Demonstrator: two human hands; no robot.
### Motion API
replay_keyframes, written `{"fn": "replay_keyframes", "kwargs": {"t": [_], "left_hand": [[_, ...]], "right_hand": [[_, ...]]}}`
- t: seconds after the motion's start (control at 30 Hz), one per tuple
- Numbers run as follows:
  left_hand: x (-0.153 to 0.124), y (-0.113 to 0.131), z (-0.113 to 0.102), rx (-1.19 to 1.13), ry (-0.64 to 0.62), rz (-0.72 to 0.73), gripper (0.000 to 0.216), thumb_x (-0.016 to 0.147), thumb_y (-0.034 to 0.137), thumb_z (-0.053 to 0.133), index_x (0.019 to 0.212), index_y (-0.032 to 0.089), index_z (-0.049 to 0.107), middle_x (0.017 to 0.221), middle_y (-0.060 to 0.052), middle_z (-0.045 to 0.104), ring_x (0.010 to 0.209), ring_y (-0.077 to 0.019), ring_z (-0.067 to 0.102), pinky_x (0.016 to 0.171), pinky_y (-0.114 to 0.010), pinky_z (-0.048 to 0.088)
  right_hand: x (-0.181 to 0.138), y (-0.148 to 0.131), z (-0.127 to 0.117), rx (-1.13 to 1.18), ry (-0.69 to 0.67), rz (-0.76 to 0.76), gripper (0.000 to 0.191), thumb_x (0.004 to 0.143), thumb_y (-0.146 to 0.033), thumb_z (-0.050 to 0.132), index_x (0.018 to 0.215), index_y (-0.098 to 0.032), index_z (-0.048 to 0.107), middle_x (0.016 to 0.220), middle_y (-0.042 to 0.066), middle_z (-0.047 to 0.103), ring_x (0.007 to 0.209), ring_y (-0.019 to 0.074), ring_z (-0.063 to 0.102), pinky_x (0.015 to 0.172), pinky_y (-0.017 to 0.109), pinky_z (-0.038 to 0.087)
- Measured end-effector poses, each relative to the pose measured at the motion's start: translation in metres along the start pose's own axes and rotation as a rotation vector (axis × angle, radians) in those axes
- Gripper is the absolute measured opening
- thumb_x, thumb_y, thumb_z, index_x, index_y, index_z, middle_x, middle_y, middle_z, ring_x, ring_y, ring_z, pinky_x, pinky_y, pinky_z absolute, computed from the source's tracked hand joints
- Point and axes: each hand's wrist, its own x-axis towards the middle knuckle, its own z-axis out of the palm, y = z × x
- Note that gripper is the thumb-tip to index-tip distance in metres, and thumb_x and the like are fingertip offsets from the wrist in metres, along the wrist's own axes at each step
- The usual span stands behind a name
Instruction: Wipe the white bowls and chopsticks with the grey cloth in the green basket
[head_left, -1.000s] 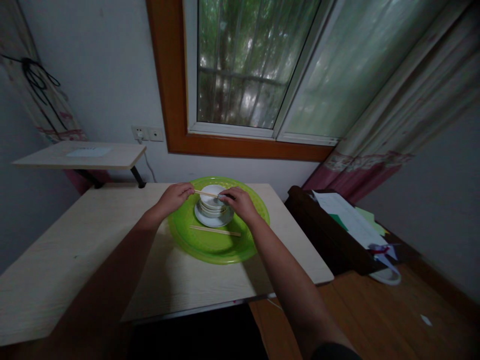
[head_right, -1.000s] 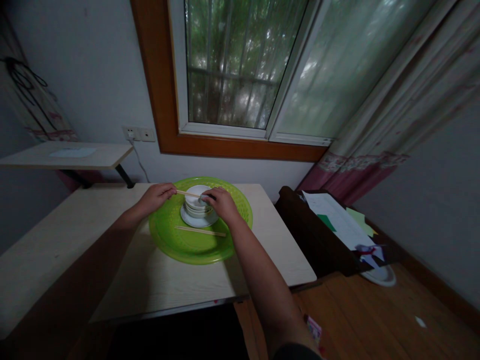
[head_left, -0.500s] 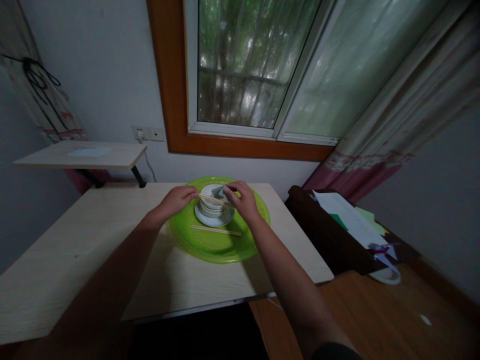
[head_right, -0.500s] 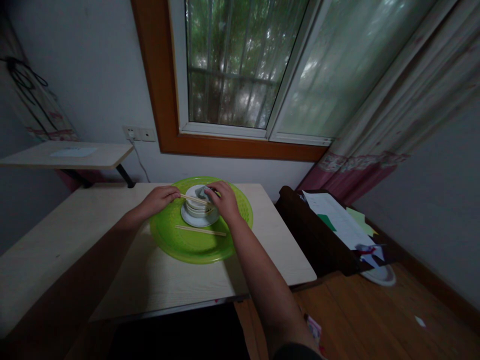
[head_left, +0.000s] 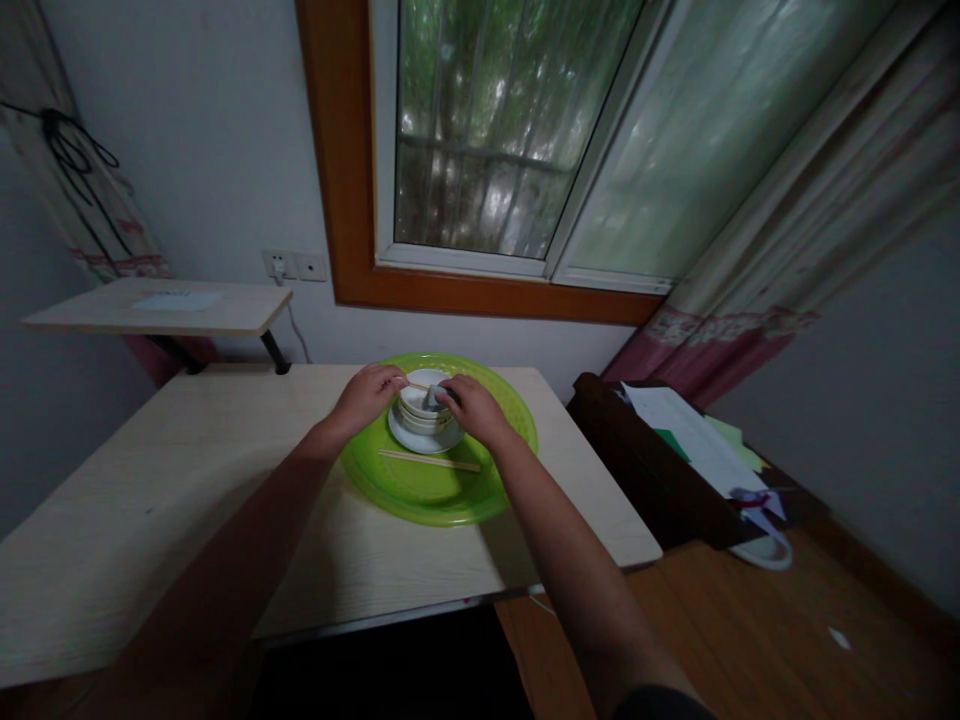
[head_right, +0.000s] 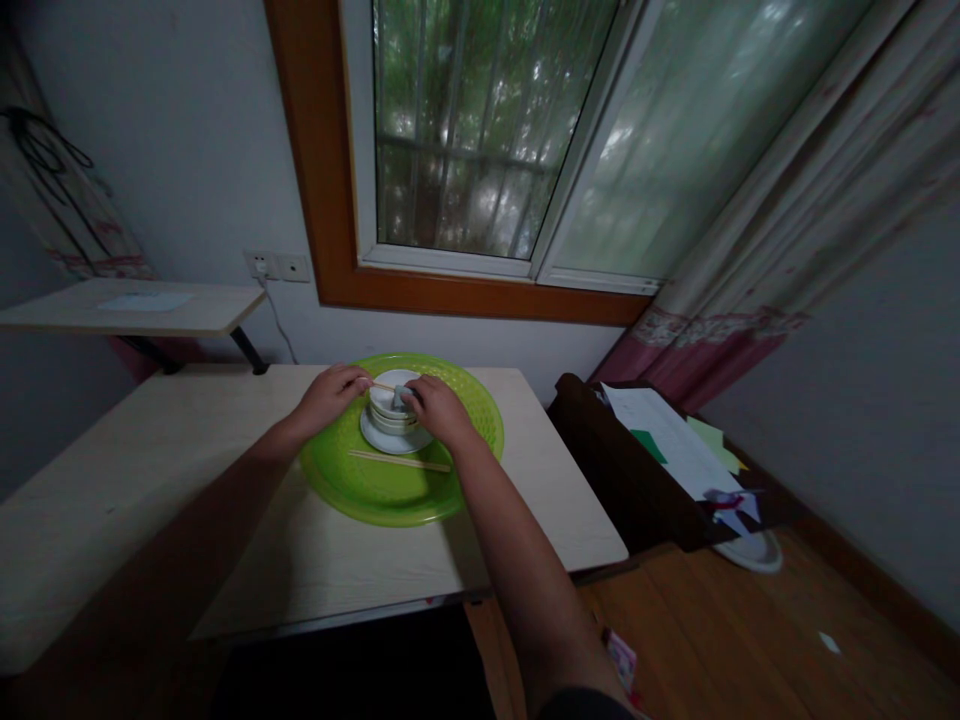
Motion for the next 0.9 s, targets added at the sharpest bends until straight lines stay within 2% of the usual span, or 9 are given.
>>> {"fn": "replay_keyframes", "kwargs": {"t": [0.17, 0.33, 0.5, 0.63, 0.9], "left_hand": [[0.001, -0.008, -0.005, -0.068, 0.071, -0.059, 0.026, 0.098, 0.038, 0.060, 0.100, 0.019, 0.078, 0.101, -0.008, 0.078, 0.097, -0.0238, 0.068, 0.092, -0.035, 0.051], [-0.001, -0.015, -0.009, -0.084, 0.032, -0.035, 0.024, 0.096, 0.038, 0.065, 0.094, 0.020, 0.080, 0.100, -0.008, 0.079, 0.093, -0.0237, 0.070, 0.091, -0.036, 0.053], [-0.004, -0.002, 0.001, -0.045, -0.058, 0.075, 0.018, 0.094, 0.034, 0.070, 0.089, 0.023, 0.082, 0.094, -0.007, 0.081, 0.094, -0.0246, 0.072, 0.091, -0.037, 0.053], [-0.003, 0.011, 0.014, -0.040, -0.112, 0.168, 0.017, 0.095, 0.026, 0.066, 0.089, 0.022, 0.081, 0.094, -0.007, 0.081, 0.094, -0.0242, 0.072, 0.092, -0.038, 0.053], [-0.005, 0.010, 0.013, -0.034, -0.118, 0.169, 0.018, 0.096, 0.029, 0.066, 0.091, 0.022, 0.081, 0.096, -0.007, 0.081, 0.095, -0.0235, 0.072, 0.091, -0.037, 0.053]], "right_hand": [[-0.001, 0.002, -0.002, -0.081, 0.022, 0.035, 0.017, 0.103, -0.024, 0.062, 0.114, -0.017, 0.072, 0.111, 0.013, 0.073, 0.105, 0.0257, 0.064, 0.096, 0.036, 0.048], [-0.002, 0.004, -0.003, -0.101, 0.014, 0.015, 0.016, 0.102, -0.022, 0.061, 0.112, -0.018, 0.073, 0.108, 0.012, 0.072, 0.103, 0.0257, 0.063, 0.094, 0.037, 0.048], [-0.002, -0.005, -0.004, -0.107, -0.017, -0.094, 0.016, 0.102, -0.024, 0.063, 0.113, -0.018, 0.073, 0.107, 0.011, 0.072, 0.102, 0.0247, 0.062, 0.094, 0.035, 0.047], [-0.002, -0.012, -0.002, -0.117, -0.033, -0.186, 0.018, 0.103, -0.023, 0.062, 0.115, -0.016, 0.073, 0.109, 0.013, 0.072, 0.104, 0.0259, 0.061, 0.094, 0.036, 0.047], [-0.003, -0.013, -0.001, -0.100, -0.025, -0.192, 0.018, 0.104, -0.024, 0.060, 0.117, -0.019, 0.072, 0.111, 0.011, 0.071, 0.106, 0.0253, 0.061, 0.097, 0.036, 0.047]]}}
